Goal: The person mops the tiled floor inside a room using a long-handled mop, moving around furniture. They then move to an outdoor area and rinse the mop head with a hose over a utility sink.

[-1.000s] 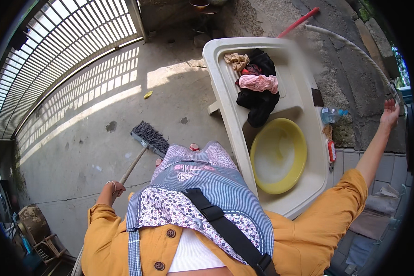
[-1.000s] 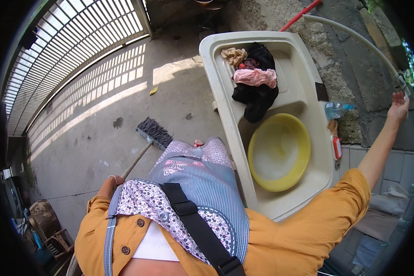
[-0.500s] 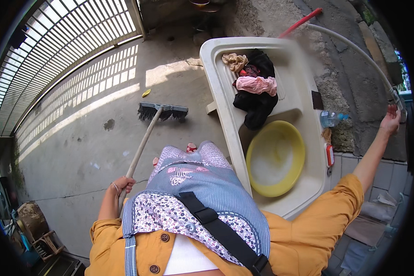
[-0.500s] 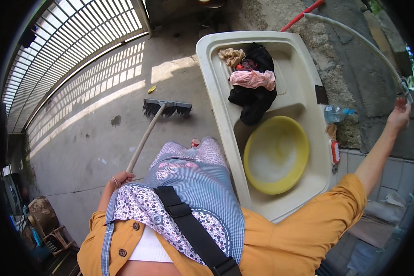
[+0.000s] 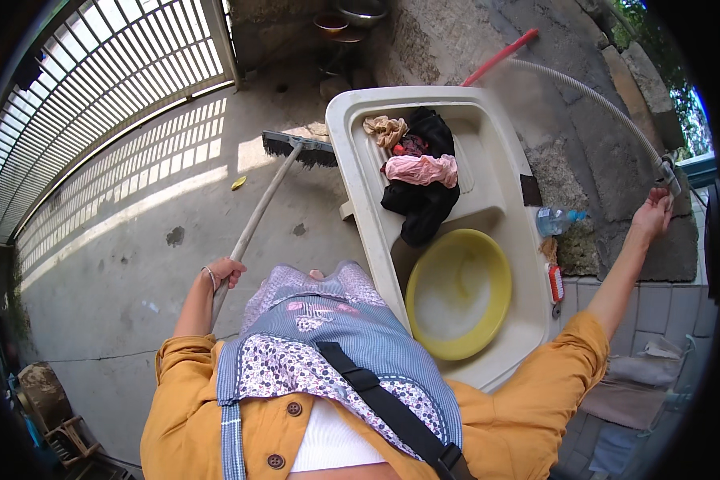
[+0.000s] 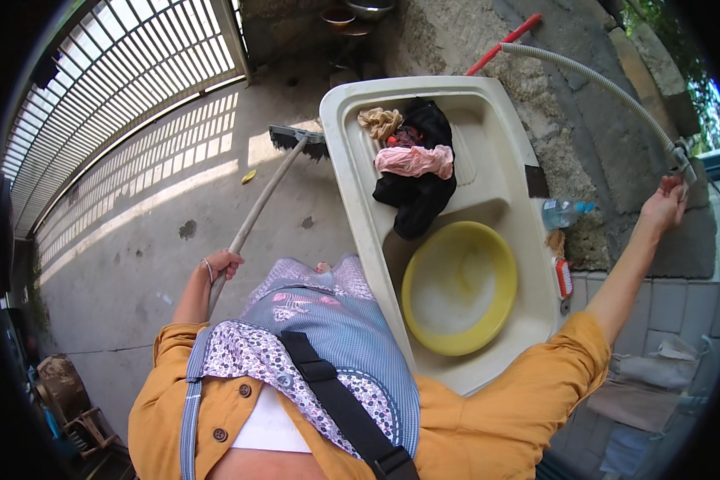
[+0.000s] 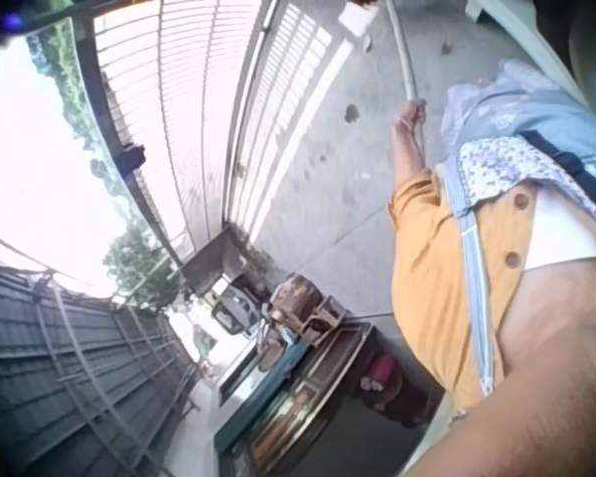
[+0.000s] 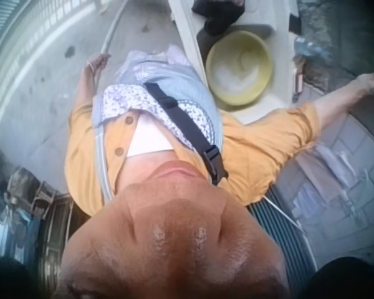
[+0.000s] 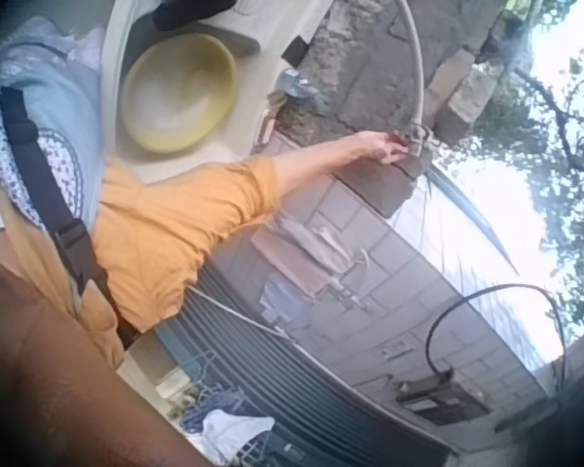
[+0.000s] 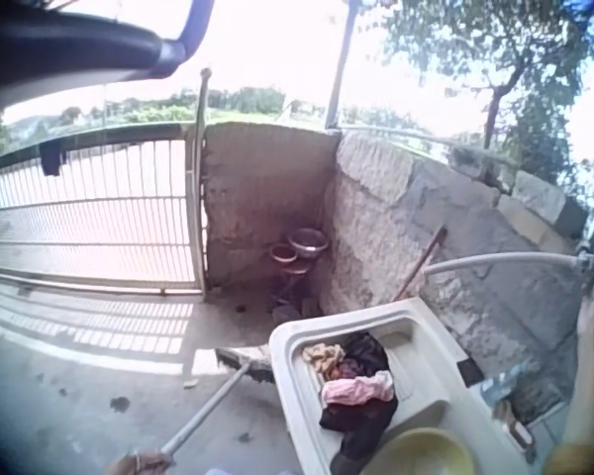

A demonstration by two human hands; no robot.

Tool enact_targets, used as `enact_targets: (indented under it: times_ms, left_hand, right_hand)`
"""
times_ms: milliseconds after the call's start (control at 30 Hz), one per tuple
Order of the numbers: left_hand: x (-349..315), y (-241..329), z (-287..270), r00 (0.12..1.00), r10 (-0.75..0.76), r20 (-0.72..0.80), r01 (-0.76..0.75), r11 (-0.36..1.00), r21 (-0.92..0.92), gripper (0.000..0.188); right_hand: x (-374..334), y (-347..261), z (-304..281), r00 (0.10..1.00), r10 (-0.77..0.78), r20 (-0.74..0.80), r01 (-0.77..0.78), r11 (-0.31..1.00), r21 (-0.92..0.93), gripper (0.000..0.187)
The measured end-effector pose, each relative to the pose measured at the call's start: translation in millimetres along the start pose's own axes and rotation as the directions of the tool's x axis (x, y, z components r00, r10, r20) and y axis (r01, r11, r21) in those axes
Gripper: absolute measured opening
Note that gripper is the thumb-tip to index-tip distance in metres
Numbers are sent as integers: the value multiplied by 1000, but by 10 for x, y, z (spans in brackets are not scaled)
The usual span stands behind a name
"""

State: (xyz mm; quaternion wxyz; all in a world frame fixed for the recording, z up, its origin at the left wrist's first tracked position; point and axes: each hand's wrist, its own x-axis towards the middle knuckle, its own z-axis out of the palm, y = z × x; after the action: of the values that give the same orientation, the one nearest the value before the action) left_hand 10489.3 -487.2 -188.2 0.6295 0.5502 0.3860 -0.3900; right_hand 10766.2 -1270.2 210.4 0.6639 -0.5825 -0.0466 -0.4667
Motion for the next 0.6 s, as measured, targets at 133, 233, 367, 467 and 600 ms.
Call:
enact_targets:
  times_ms: [133,233,367,467,600]
  left_hand:
    - [166,33,-117,999,-22,-45,25,999,48,17]
    - [434,116,-186,1000,-14,-18,16,993,113,17]
    - [591,365,-172,1000,-22,-8,23,992,125,17]
    - [715,457,-252,999,-41,21,36,984,173,17]
    - [927,662,-363,999,-47,21,42,980,192,18]
  right_hand:
    - [-679,485,721,868,476,144,-490,868,84,18]
    - [-1225,558,1449,783,536,315,-525,841,-127,22]
    - [-1069,852,1853,776,479,410,-537,843,30,16]
    - [-918,917,2050,793,508,337,-562,823,82,14]
    - [-905,892,2246,834,525,170,-547,827,130,14]
